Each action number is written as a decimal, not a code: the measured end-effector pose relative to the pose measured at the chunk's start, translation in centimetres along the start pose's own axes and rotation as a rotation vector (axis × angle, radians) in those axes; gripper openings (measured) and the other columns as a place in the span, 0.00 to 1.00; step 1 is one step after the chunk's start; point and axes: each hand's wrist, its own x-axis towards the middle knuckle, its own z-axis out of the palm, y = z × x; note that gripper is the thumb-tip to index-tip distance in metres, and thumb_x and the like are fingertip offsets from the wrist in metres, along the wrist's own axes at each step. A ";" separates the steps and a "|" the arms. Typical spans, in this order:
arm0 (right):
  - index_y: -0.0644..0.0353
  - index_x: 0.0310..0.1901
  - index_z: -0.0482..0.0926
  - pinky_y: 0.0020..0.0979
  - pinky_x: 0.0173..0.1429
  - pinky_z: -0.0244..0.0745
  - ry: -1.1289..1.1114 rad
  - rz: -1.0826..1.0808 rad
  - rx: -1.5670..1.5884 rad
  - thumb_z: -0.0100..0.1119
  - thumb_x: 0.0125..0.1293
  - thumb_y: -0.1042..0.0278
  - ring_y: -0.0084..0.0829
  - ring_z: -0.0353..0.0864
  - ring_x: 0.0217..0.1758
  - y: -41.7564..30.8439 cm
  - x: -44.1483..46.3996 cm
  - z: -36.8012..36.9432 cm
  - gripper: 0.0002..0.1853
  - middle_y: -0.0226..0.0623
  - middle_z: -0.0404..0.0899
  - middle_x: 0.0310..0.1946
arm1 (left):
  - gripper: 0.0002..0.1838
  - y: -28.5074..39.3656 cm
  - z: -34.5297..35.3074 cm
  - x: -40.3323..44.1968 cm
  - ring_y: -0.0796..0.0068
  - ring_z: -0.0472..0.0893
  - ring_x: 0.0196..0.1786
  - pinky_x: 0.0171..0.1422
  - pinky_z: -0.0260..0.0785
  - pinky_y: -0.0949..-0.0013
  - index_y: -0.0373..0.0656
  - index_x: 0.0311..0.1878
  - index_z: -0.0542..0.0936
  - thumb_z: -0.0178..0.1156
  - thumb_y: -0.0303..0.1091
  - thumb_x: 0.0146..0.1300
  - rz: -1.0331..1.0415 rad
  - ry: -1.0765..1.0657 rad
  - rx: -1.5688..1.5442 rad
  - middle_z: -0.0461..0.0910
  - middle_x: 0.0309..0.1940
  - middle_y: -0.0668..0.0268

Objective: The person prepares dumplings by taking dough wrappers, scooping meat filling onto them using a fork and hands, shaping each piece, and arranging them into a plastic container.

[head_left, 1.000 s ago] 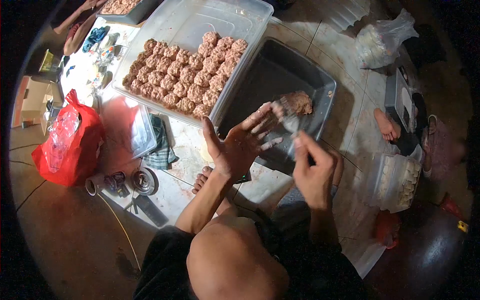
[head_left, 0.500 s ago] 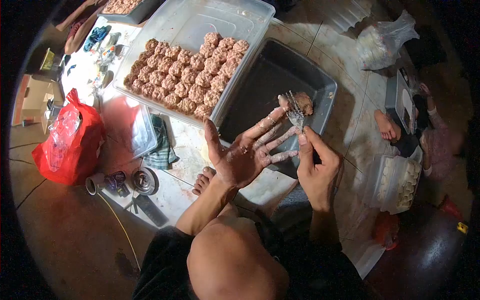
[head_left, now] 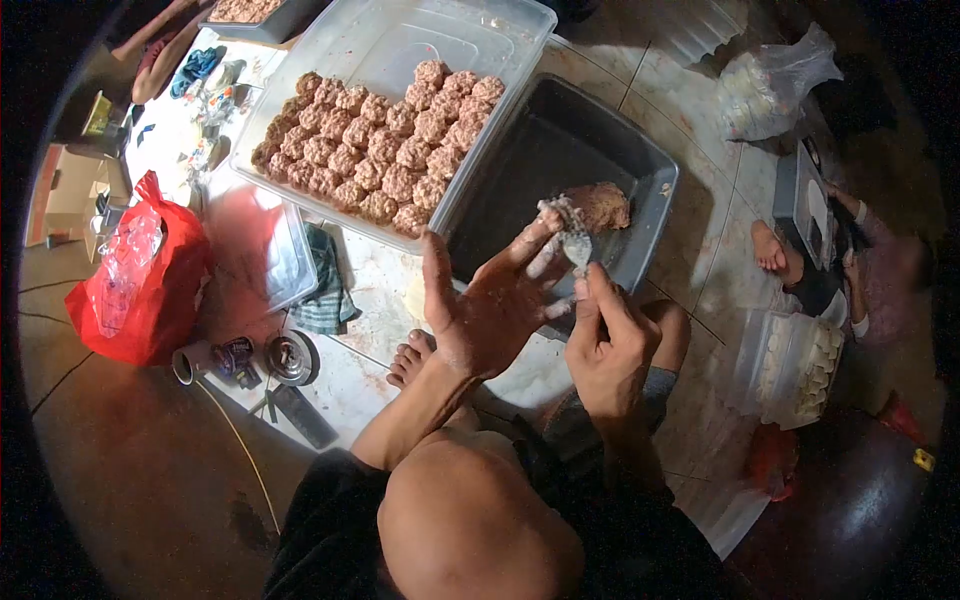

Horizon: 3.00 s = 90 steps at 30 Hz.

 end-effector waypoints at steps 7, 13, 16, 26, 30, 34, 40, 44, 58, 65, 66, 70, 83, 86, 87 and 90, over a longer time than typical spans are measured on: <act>0.72 0.49 0.87 0.42 0.39 0.78 -0.035 0.098 0.168 0.65 0.70 0.77 0.48 0.88 0.34 -0.8 -1.1 -1.3 0.10 0.54 0.86 0.34 | 0.72 1.6 -0.4 -0.4 0.57 0.66 0.79 0.82 0.54 0.53 0.35 0.82 0.60 0.30 0.95 0.54 -0.050 -0.046 -0.067 0.69 0.76 0.57; 0.74 0.52 0.84 0.39 0.42 0.83 -0.057 -0.006 0.002 0.61 0.70 0.81 0.49 0.91 0.39 -0.3 1.7 -2.9 0.11 0.53 0.88 0.37 | 0.76 0.1 -2.4 -1.2 0.49 0.56 0.85 0.85 0.39 0.38 0.35 0.79 0.67 0.25 0.98 0.49 0.104 -0.045 0.411 0.57 0.84 0.51; 0.74 0.53 0.84 0.39 0.41 0.83 -0.093 0.021 -0.043 0.60 0.70 0.82 0.49 0.91 0.39 -0.4 1.1 -2.9 0.12 0.54 0.88 0.38 | 0.77 0.0 -2.3 -1.6 0.48 0.58 0.84 0.85 0.42 0.41 0.33 0.79 0.66 0.26 0.99 0.47 0.150 -0.007 0.575 0.59 0.83 0.50; 0.74 0.51 0.85 0.38 0.40 0.81 -0.200 -0.015 0.104 0.63 0.70 0.80 0.46 0.91 0.38 -1.7 -1.8 -1.7 0.11 0.55 0.88 0.38 | 0.77 0.8 -0.2 -0.8 0.51 0.62 0.82 0.86 0.49 0.49 0.27 0.81 0.58 0.29 0.97 0.51 0.058 0.030 0.089 0.62 0.81 0.51; 0.76 0.47 0.86 0.36 0.43 0.84 0.051 -0.048 0.097 0.66 0.68 0.79 0.44 0.91 0.37 -0.5 -2.1 -2.8 0.10 0.54 0.89 0.37 | 0.78 2.1 -0.1 -1.7 0.50 0.65 0.80 0.82 0.60 0.45 0.34 0.84 0.52 0.34 0.98 0.48 -0.043 0.007 -0.048 0.62 0.81 0.51; 0.77 0.49 0.86 0.33 0.43 0.82 0.022 0.027 0.045 0.63 0.73 0.77 0.36 0.88 0.38 0.6 -2.3 -2.9 0.10 0.51 0.89 0.36 | 0.60 2.4 -3.8 -3.5 0.53 0.76 0.71 0.75 0.68 0.49 0.36 0.79 0.66 0.46 0.85 0.64 0.029 -0.030 0.196 0.76 0.71 0.52; 0.78 0.49 0.85 0.32 0.33 0.72 -0.062 0.028 0.105 0.59 0.77 0.73 0.29 0.76 0.30 6.7 -6.4 -1.0 0.13 0.44 0.85 0.35 | 0.13 0.0 -12.7 -13.3 0.63 0.79 0.46 0.57 0.67 0.58 0.43 0.50 0.86 0.69 0.34 0.63 0.693 1.004 1.795 0.82 0.36 0.60; 0.77 0.48 0.85 0.31 0.30 0.68 -0.137 0.109 0.125 0.58 0.78 0.71 0.27 0.72 0.27 7.6 -6.6 -0.7 0.13 0.40 0.80 0.32 | 0.30 -0.5 -20.6 -23.4 0.49 0.68 0.66 0.71 0.53 0.45 0.45 0.66 0.78 0.70 0.42 0.61 0.833 1.643 2.095 0.72 0.60 0.50; 0.74 0.42 0.87 0.35 0.24 0.69 -0.122 0.246 0.340 0.64 0.75 0.68 0.33 0.74 0.19 6.8 -5.6 -0.2 0.13 0.41 0.77 0.21 | 0.39 3.6 -22.3 -32.2 0.27 0.57 0.77 0.77 0.48 0.30 0.75 0.82 0.59 0.52 0.71 0.72 0.026 2.111 1.902 0.52 0.76 0.30; 0.74 0.42 0.87 0.36 0.24 0.67 -0.162 0.301 0.364 0.64 0.74 0.69 0.34 0.73 0.19 7.0 -5.7 0.0 0.13 0.39 0.74 0.19 | 0.38 3.6 -22.9 -32.2 0.27 0.59 0.76 0.76 0.48 0.28 0.75 0.82 0.59 0.52 0.69 0.72 0.082 2.108 1.955 0.52 0.76 0.29; 0.74 0.42 0.87 0.36 0.24 0.67 -0.169 0.308 0.365 0.64 0.74 0.69 0.34 0.73 0.19 7.0 -5.8 -0.1 0.13 0.38 0.74 0.18 | 0.38 3.5 -22.9 -32.2 0.27 0.59 0.76 0.75 0.48 0.28 0.75 0.82 0.59 0.52 0.69 0.73 0.094 2.101 1.973 0.52 0.76 0.29; 0.74 0.41 0.87 0.36 0.24 0.65 -0.192 0.336 0.367 0.63 0.74 0.69 0.34 0.72 0.19 7.3 -5.3 -0.5 0.12 0.37 0.73 0.17 | 0.39 3.3 -23.0 -32.4 0.28 0.60 0.75 0.75 0.50 0.28 0.74 0.83 0.57 0.53 0.68 0.73 0.048 2.081 2.028 0.53 0.76 0.30; 0.73 0.37 0.86 0.40 0.27 0.62 0.009 0.291 0.282 0.65 0.72 0.69 0.38 0.71 0.20 5.9 -6.8 0.5 0.12 0.38 0.72 0.16 | 0.43 3.4 -23.0 -32.8 0.32 0.61 0.75 0.74 0.49 0.29 0.73 0.84 0.55 0.55 0.70 0.70 0.163 2.107 1.973 0.52 0.76 0.33; 0.76 0.44 0.85 0.35 0.29 0.64 -0.076 0.293 0.273 0.61 0.75 0.70 0.32 0.71 0.25 6.8 -7.0 0.2 0.13 0.39 0.77 0.26 | 0.43 3.3 -23.0 -32.8 0.32 0.60 0.75 0.75 0.49 0.30 0.70 0.83 0.56 0.58 0.67 0.69 0.223 2.115 2.019 0.54 0.75 0.33; 0.77 0.47 0.84 0.33 0.30 0.65 -0.116 0.299 0.269 0.60 0.77 0.70 0.29 0.71 0.26 7.2 -7.1 -0.1 0.13 0.39 0.79 0.29 | 0.43 3.1 -22.7 -32.7 0.33 0.59 0.75 0.75 0.49 0.31 0.68 0.83 0.57 0.59 0.66 0.69 0.286 2.112 2.058 0.55 0.74 0.34; 0.78 0.52 0.83 0.28 0.31 0.67 -0.139 0.324 0.252 0.58 0.80 0.70 0.23 0.72 0.31 7.6 -6.8 -0.8 0.15 0.40 0.82 0.37 | 0.37 2.9 -22.5 -30.7 0.40 0.64 0.70 0.73 0.51 0.37 0.52 0.76 0.67 0.67 0.47 0.67 0.653 1.923 2.227 0.61 0.69 0.39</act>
